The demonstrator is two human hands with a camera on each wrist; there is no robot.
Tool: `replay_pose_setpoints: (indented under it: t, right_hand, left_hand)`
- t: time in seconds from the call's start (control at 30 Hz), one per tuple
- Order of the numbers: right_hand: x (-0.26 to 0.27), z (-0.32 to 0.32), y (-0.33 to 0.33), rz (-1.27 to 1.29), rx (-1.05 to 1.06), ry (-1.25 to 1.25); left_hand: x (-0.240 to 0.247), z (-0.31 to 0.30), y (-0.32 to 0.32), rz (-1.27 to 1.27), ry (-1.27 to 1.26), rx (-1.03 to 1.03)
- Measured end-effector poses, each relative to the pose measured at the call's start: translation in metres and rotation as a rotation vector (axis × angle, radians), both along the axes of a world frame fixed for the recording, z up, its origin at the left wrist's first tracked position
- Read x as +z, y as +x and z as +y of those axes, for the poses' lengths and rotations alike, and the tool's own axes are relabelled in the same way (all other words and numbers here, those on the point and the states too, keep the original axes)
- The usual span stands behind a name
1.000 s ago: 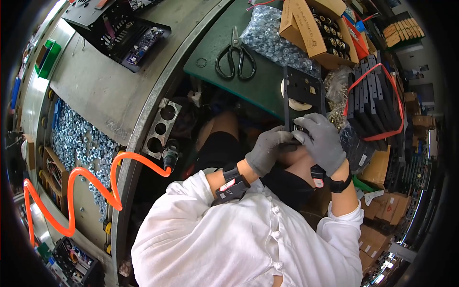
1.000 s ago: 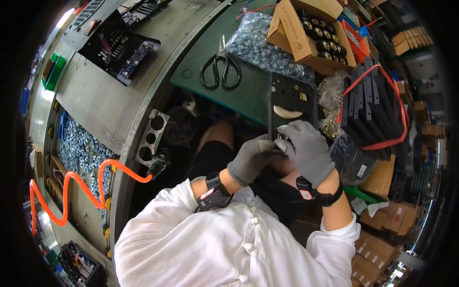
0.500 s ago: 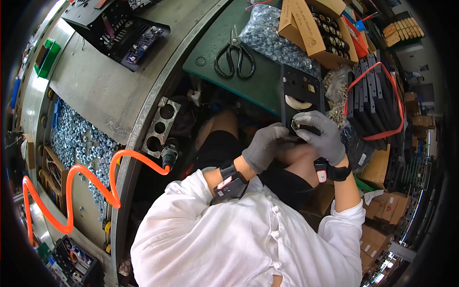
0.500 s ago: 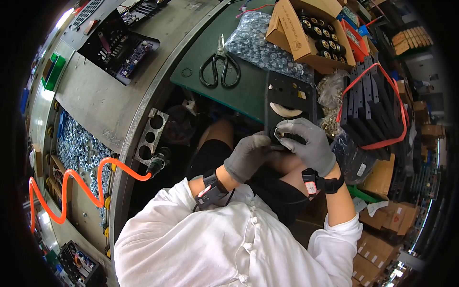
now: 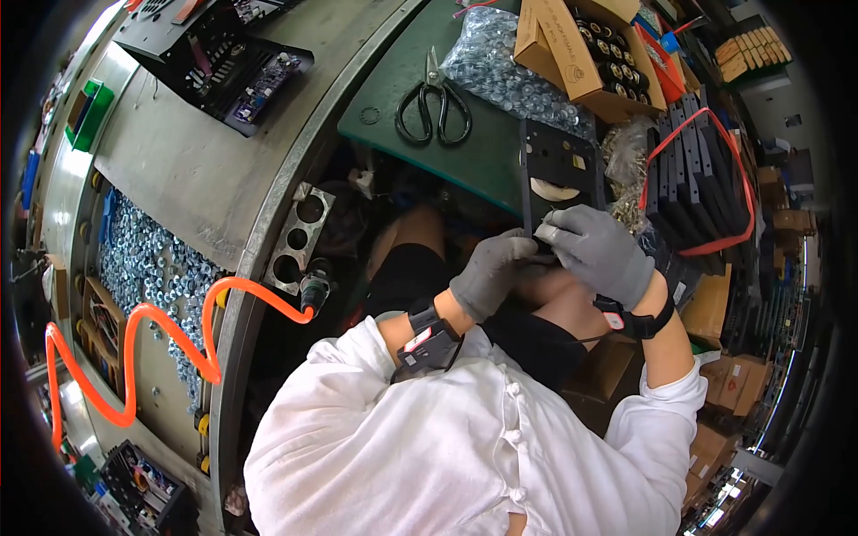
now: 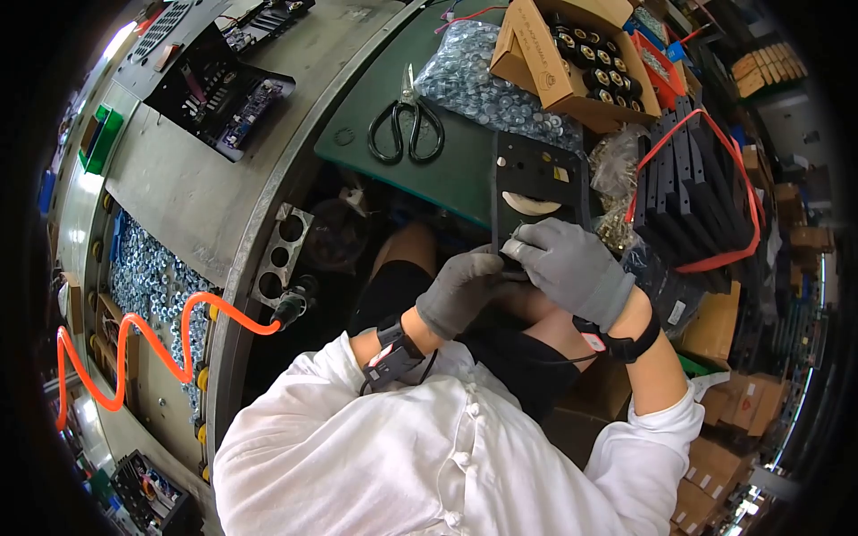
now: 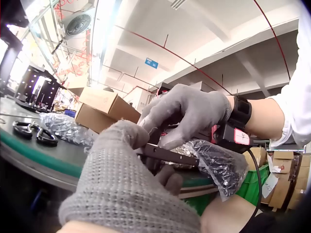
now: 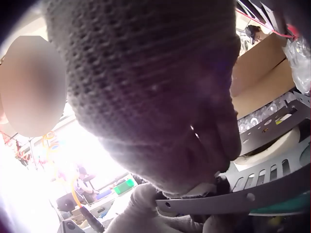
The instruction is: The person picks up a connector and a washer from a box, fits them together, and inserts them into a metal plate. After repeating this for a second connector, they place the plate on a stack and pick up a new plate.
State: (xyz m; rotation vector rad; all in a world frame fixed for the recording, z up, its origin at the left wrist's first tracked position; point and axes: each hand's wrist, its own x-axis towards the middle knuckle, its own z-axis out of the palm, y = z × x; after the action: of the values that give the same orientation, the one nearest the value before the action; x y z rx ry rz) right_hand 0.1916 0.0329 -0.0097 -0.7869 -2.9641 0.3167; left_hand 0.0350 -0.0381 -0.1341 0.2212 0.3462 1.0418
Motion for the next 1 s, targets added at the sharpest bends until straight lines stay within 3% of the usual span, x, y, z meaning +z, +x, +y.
replay_pose_setpoints:
  t: [0.1, 0.17, 0.2, 0.4, 0.43, 0.5, 0.6, 0.63, 0.73, 0.77, 0.8, 0.87, 0.9, 0.93, 1.0]
  right_hand:
    - [0.0, 0.0, 0.0, 0.046, 0.097, 0.111]
    - [0.003, -0.005, -0.002, 0.042, -0.113, -0.007]
    - [0.003, -0.008, -0.003, 0.041, -0.117, -0.006]
    - [0.001, -0.005, -0.011, -0.303, -0.591, -0.028]
    - [0.0, -0.006, -0.013, -0.302, -0.591, -0.026]
    - [-0.004, -0.01, -0.014, 0.19, -0.444, 0.263]
    - [-0.003, -0.02, -0.001, 0.175, -0.387, 0.077]
    - [0.009, -0.018, 0.01, 0.05, -0.394, -0.116]
    - [0.012, -0.025, 0.005, 0.249, -0.47, -0.067]
    - [0.005, -0.025, -0.009, 0.336, -0.47, 0.132]
    - [0.003, -0.026, -0.004, 0.339, -0.478, 0.137]
    - [0.0, -0.024, 0.012, 0.195, -0.397, -0.063]
    - [0.006, -0.019, 0.016, 0.275, -0.337, -0.354]
    - [0.004, -0.02, 0.011, 0.278, -0.334, -0.355]
    - [0.004, -0.025, -0.01, 0.387, -0.502, 0.112]
  left_hand:
    - [0.003, -0.001, 0.001, -0.018, 0.013, 0.004]
    - [0.004, -0.001, 0.001, 0.03, -0.001, 0.011]
    - [0.004, -0.001, 0.002, 0.029, 0.0, 0.008]
    - [0.006, -0.001, 0.007, 0.071, 0.027, 0.027]
    - [0.006, 0.0, 0.008, 0.071, 0.007, 0.018]
    - [0.007, 0.001, 0.007, 0.068, -0.012, 0.01]
    - [0.01, 0.002, 0.003, -0.004, -0.031, 0.019]
    - [0.007, 0.001, 0.004, 0.004, -0.023, 0.015]
    - [0.005, 0.003, 0.004, 0.012, -0.013, 0.013]
    - [0.005, 0.003, 0.005, 0.009, -0.01, 0.02]
    - [0.005, 0.004, 0.006, 0.011, -0.006, 0.011]
    - [0.006, 0.007, 0.006, -0.007, -0.04, 0.069]
    - [0.008, 0.008, 0.005, -0.004, -0.036, 0.073]
    - [0.01, 0.007, 0.003, 0.011, -0.059, 0.066]
    - [0.005, 0.007, 0.004, 0.03, -0.083, 0.046]
